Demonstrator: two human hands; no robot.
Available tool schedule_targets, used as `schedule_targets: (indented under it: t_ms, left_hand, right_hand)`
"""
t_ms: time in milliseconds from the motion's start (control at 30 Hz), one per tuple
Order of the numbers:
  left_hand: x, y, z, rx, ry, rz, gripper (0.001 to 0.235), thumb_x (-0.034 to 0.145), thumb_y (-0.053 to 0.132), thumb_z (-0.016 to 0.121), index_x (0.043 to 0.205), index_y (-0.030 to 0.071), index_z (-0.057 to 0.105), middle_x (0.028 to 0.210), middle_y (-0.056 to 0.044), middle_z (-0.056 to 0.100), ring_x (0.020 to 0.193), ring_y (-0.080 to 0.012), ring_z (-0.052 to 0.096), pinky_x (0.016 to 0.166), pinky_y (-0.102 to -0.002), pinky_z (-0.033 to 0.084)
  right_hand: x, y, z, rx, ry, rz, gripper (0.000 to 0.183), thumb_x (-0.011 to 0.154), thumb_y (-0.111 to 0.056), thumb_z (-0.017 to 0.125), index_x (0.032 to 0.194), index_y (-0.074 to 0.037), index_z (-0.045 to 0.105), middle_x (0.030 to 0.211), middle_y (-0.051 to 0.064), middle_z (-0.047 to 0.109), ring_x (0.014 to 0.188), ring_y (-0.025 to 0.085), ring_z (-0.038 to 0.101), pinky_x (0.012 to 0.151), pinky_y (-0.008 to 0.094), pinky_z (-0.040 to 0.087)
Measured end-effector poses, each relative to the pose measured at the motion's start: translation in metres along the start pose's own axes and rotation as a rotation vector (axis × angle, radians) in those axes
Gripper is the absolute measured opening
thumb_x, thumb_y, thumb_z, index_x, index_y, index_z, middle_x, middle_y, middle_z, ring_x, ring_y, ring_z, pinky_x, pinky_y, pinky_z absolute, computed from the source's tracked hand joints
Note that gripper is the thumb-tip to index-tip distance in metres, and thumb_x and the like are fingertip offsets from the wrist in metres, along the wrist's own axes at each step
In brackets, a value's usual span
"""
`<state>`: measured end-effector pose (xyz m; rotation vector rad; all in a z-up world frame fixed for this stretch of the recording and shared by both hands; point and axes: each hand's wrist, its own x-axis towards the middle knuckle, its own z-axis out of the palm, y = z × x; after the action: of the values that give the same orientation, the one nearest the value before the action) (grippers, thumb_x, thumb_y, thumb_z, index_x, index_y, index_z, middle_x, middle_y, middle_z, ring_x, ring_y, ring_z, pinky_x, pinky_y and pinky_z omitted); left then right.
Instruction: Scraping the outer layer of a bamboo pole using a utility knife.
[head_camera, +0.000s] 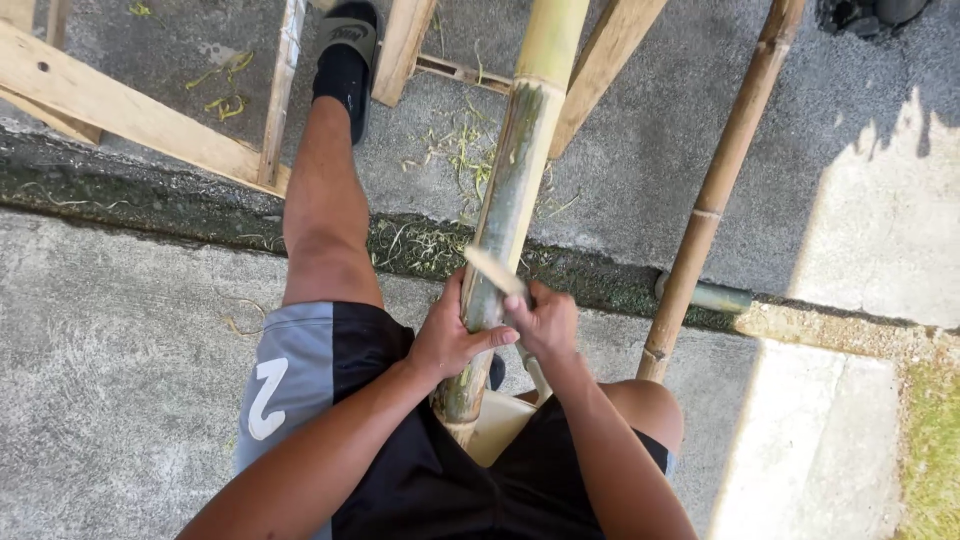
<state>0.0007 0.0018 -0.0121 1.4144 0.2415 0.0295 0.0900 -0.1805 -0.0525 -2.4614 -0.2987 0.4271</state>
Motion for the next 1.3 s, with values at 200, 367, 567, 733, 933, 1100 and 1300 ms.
schedule_targets:
  t_ms: [200,367,567,733,933,1100,1300]
  left_hand:
    - [0.0,0.007,-0.001,0.044,-0.013,-0.147,0.096,0.074,0.052,0.088,0.14,-0.001,0.043,0.117,-0.012,0.074,0.107,-0.02,0.075,0.094,-0.033,0.06]
    - [0.0,0.011,0.0,0.009,0.003,-0.092,0.101,0.075,0.051,0.087,0.146,-0.001,0.037,0.117,-0.013,0.07,0.106,-0.0217,0.071,0.092,-0.035,0.058]
    - [0.003,0.013,-0.002,0.022,0.009,-0.108,0.093,0.076,0.049,0.088,0.141,0.001,0.043,0.117,-0.011,0.072,0.108,-0.0201,0.073,0.093,-0.034,0.058]
    - [0.0,0.013,0.001,-0.013,0.007,-0.137,0.098,0.074,0.048,0.088,0.146,0.0,0.04,0.118,-0.013,0.069,0.107,-0.0216,0.07,0.092,-0.035,0.057]
    - [0.004,0.002,-0.001,-0.017,0.009,-0.045,0.103,0.077,0.051,0.086,0.149,0.0,0.034,0.125,-0.011,0.065,0.114,-0.0199,0.069,0.097,-0.035,0.057]
    - [0.002,0.01,0.001,-0.058,0.0,-0.164,0.103,0.074,0.051,0.086,0.148,0.0,0.037,0.119,-0.013,0.068,0.106,-0.0216,0.071,0.091,-0.036,0.06]
    - [0.0,0.004,0.001,-0.026,0.006,-0.024,0.099,0.08,0.048,0.087,0.15,0.0,0.036,0.124,-0.013,0.067,0.113,-0.0213,0.069,0.097,-0.035,0.057]
  right_hand:
    - [-0.024,0.012,0.008,0.004,0.006,-0.166,0.084,0.083,-0.081,0.057,0.076,0.002,0.067,0.055,0.013,0.055,0.048,0.027,0.059,0.048,0.042,0.047]
    - [0.011,-0.012,-0.009,0.086,0.036,-0.021,0.086,0.086,-0.082,0.055,0.085,0.002,0.071,0.052,0.011,0.058,0.048,0.024,0.063,0.046,0.042,0.048]
    - [-0.009,0.017,0.007,0.023,-0.036,-0.155,0.084,0.082,-0.081,0.052,0.082,0.001,0.072,0.054,0.014,0.058,0.049,0.027,0.062,0.048,0.042,0.048]
    - [0.028,-0.019,-0.009,0.076,0.041,-0.031,0.087,0.089,-0.082,0.05,0.085,0.002,0.072,0.055,0.012,0.061,0.051,0.025,0.065,0.051,0.041,0.049]
    - [0.007,0.025,0.012,-0.058,-0.084,-0.163,0.088,0.084,-0.085,0.046,0.072,-0.001,0.069,0.051,0.009,0.057,0.044,0.023,0.06,0.044,0.04,0.045]
    - [0.018,-0.002,0.004,0.174,0.005,-0.176,0.091,0.088,-0.086,0.044,0.074,0.002,0.065,0.052,0.008,0.056,0.047,0.019,0.059,0.046,0.038,0.045]
    - [0.017,0.026,0.017,0.113,-0.038,-0.167,0.09,0.083,-0.086,0.042,0.072,0.0,0.068,0.052,0.009,0.06,0.045,0.021,0.059,0.043,0.038,0.045]
